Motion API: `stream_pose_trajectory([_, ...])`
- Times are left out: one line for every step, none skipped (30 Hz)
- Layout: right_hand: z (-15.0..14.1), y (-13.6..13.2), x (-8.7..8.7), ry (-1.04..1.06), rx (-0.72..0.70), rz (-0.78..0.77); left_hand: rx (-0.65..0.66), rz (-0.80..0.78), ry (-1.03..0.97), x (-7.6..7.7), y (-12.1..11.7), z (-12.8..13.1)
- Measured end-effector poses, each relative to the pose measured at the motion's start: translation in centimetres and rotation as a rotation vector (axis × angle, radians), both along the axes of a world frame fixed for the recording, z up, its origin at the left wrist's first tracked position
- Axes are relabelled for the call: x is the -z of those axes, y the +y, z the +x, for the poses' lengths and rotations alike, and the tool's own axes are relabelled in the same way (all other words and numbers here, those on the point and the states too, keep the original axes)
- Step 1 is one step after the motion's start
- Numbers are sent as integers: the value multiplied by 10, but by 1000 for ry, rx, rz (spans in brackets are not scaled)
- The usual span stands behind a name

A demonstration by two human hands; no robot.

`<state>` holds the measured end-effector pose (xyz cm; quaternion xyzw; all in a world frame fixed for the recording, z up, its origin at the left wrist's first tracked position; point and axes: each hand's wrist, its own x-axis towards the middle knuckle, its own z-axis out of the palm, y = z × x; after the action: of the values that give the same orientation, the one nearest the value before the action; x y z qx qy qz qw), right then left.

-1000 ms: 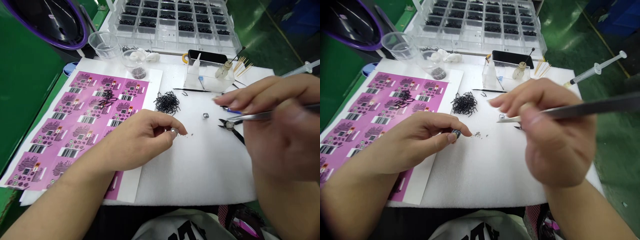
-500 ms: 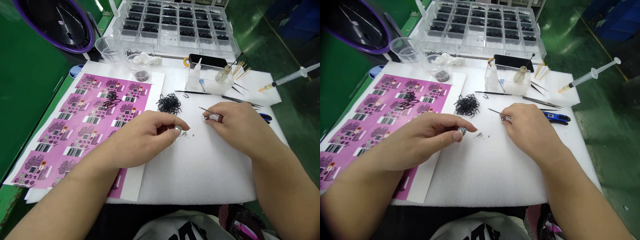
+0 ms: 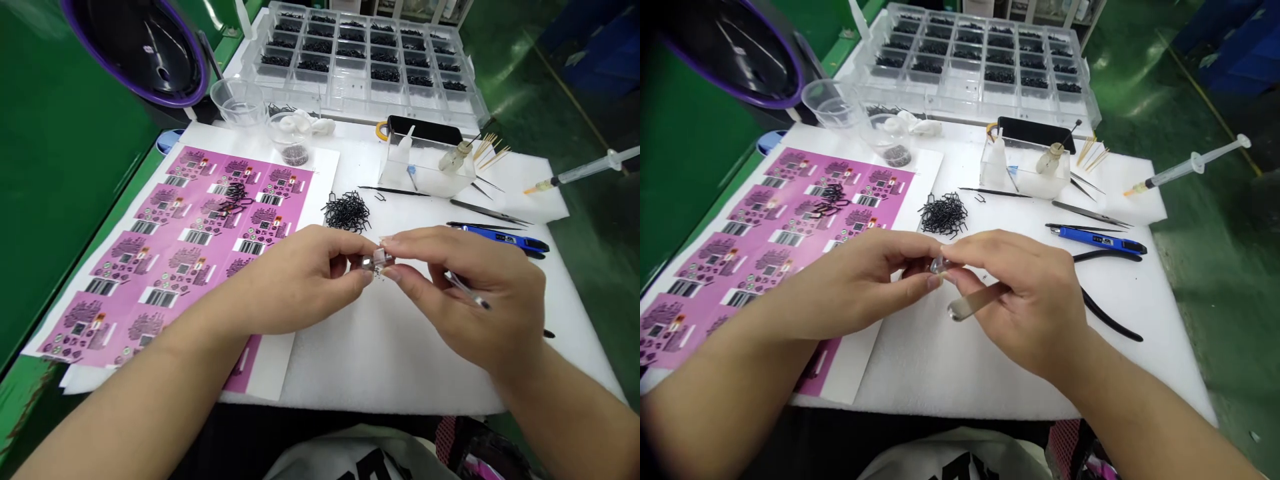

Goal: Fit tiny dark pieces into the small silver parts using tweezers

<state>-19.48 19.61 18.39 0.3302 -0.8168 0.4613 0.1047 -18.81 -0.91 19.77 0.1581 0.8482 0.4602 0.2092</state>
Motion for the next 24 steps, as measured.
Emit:
stream_pose_trajectory([0,-1,0,3,-8,-14,-2,-5,1,0,0,0])
stream_pose_trajectory([0,-1,1,12,-7,-32,-5,-10,8,0,0,0])
stream_pose_trajectory([0,-1,1,25,-1,-43,-5,-13,19,1,0,-1])
stream_pose_trajectory([-1,-1,2,34,5,-41,1,-15,32,1,1,-1])
stream_pose_trajectory([-1,-1,2,38,8,-25,12,-15,45,1,1,-1])
stream_pose_trajectory([-1,-2,3,36,7,2,20,-15,55,1,1,-1])
stream_pose_trajectory([-2,-2,3,27,3,31,23,-14,58,1,1,-1])
stream_pose_trajectory([-1,-2,4,17,0,53,20,-13,55,1,1,-1])
stream_pose_trajectory([-1,-3,4,11,-1,60,15,-11,48,1,1,-1])
stream_pose_trajectory([-1,-3,3,2,-2,55,11,-4,41,1,1,0])
stream_pose_trajectory([-1,-3,3,-8,-1,39,5,6,35,1,1,0])
stream_pose_trajectory([-1,-3,1,-14,1,14,-1,16,28,1,1,0])
stream_pose_trajectory([-2,-2,0,-11,11,-10,-13,26,25,1,0,1])
stream_pose_trajectory([-4,0,-1,-1,42,-25,-30,30,24,1,-1,1])
stream_pose_trajectory([-7,2,-2,20,96,-27,-50,28,22,1,-1,1])
stream_pose_trajectory([-11,6,-3,49,169,-5,-73,20,23,1,-2,2])
stream_pose_trajectory([-16,10,-2,67,246,50,-93,11,26,1,-2,2])
stream_pose_trajectory([-23,15,-1,68,312,137,-106,4,32,1,-2,1])
stream_pose_trajectory([-29,19,2,45,353,253,-113,2,39,0,-2,1])
stream_pose_trajectory([-35,23,4,-6,358,383,-116,6,46,-1,-2,1])
stream_pose_trajectory([-41,26,7,-55,345,509,-120,14,56,-2,-2,0])
stream_pose_trajectory([-45,27,9,-86,337,599,-126,21,68,-2,-2,0])
stream_pose_trajectory([-48,26,12,-95,338,637,-136,21,81,-3,-3,-1])
stream_pose_trajectory([-49,23,13,-77,349,617,-154,14,101,-4,-4,-1])
